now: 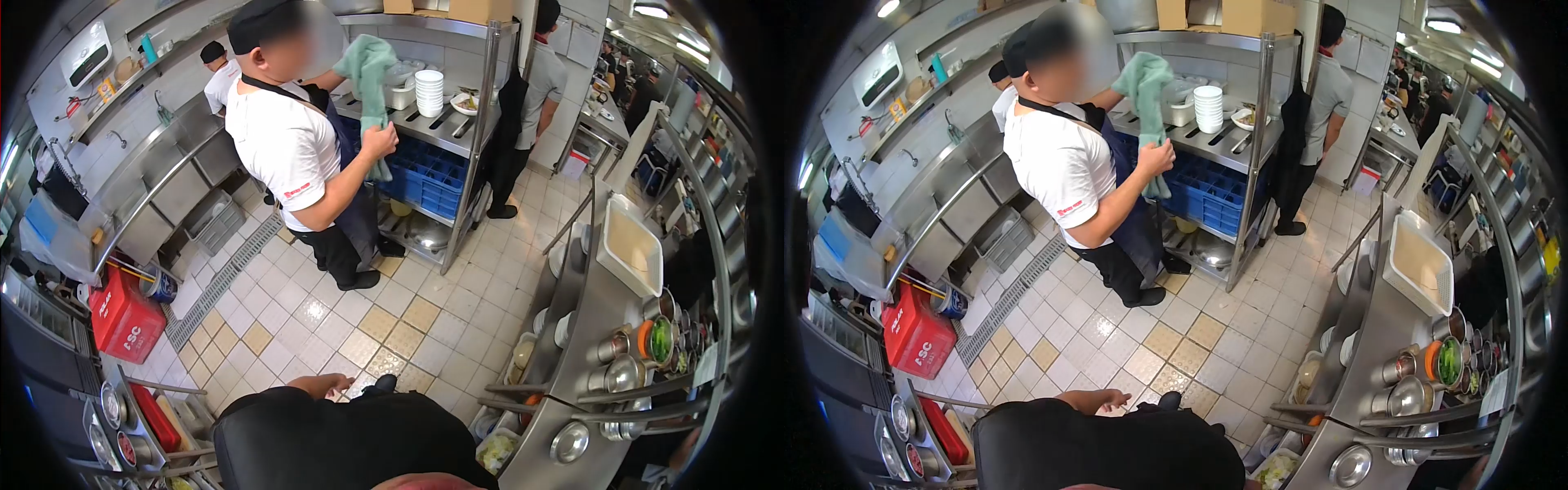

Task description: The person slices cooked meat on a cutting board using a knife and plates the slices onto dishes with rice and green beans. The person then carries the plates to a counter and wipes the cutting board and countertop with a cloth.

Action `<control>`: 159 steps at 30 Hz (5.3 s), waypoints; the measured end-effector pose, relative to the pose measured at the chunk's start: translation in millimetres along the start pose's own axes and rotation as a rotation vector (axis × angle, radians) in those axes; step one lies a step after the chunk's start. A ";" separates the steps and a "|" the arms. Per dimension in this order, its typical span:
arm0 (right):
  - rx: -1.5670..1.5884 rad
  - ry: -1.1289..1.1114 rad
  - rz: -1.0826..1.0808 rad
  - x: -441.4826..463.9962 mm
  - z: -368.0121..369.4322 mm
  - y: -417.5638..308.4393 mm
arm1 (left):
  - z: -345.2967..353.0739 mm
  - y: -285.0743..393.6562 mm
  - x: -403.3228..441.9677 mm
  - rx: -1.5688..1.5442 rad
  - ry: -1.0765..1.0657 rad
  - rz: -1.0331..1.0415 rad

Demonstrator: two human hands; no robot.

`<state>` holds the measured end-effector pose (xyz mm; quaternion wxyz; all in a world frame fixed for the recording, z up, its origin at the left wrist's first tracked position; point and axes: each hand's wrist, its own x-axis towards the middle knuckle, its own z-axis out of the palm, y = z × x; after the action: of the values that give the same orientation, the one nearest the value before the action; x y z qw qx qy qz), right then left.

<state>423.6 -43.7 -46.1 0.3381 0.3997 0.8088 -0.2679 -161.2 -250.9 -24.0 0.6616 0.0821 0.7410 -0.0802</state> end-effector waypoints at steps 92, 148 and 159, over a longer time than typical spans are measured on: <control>0.132 0.050 -0.152 37.6 -95.8 -38.0 | -26.3 83.9 -8.4 0.494 0.246 0.560; 0.413 0.128 -0.198 81.6 9.5 -1.4 | -9.4 115.1 -8.7 0.600 0.407 0.750; 0.279 0.170 -0.266 70.4 -6.3 -3.4 | -24.8 122.3 -16.6 0.699 0.358 0.754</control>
<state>387.0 -8.4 -95.2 0.1720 0.3534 0.8352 -0.3848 -155.5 -126.4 -6.0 0.4414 0.5696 0.6905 -0.0637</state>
